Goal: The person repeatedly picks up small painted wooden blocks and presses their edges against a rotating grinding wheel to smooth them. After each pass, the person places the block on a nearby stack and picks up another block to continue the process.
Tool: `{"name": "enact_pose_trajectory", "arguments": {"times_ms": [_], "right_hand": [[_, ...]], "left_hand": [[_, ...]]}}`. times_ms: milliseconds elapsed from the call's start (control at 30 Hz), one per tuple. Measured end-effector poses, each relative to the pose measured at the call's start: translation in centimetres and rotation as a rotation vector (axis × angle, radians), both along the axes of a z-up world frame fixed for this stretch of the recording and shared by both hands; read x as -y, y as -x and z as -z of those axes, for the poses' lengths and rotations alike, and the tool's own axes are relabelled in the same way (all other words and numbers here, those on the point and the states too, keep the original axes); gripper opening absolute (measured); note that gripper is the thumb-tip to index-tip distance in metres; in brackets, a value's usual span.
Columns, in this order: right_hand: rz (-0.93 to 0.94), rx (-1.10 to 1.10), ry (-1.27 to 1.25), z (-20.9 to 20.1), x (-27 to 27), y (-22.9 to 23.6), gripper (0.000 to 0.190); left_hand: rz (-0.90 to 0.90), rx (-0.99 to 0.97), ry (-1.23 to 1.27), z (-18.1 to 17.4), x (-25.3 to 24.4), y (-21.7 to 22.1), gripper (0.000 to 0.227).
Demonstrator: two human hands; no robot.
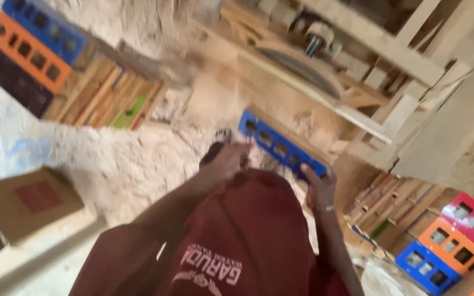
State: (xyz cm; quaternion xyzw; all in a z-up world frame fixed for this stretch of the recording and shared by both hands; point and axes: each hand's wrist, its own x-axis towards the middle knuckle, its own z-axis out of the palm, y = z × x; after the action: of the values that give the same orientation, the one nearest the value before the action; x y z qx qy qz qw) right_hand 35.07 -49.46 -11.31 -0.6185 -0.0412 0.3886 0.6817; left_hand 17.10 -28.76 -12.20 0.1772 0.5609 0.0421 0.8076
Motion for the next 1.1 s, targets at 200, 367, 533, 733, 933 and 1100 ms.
{"name": "enact_pose_trajectory", "arguments": {"times_ms": [200, 367, 533, 733, 933, 1100], "right_hand": [[0.103, -0.307, -0.053, 3.7, -1.2, 2.4, 0.030], [0.245, -0.473, -0.377, 6.9, -10.7, -0.3, 0.032], [0.265, -0.413, -0.117, 8.2, -20.1, -1.5, 0.047], [0.364, -0.214, 0.216, 8.9, -27.2, -0.3, 0.063], [0.456, -0.137, 0.279, 10.0, -25.2, -1.4, 0.061], [0.608, -0.061, 0.313, 11.4, -19.4, -5.7, 0.067]], "left_hand": [[0.009, 0.471, -0.111, 7.7, -3.0, 0.8, 0.015], [-0.127, 0.409, -0.263, 11.8, -10.9, -5.9, 0.015], [-0.134, 0.347, -0.290, 14.7, -19.0, -9.0, 0.013], [-0.064, 0.313, -0.281, 15.7, -25.3, -7.3, 0.013], [-0.055, 0.303, -0.271, 15.3, -22.5, -8.3, 0.012], [-0.045, 0.312, -0.217, 15.1, -15.4, -12.8, 0.012]]}}
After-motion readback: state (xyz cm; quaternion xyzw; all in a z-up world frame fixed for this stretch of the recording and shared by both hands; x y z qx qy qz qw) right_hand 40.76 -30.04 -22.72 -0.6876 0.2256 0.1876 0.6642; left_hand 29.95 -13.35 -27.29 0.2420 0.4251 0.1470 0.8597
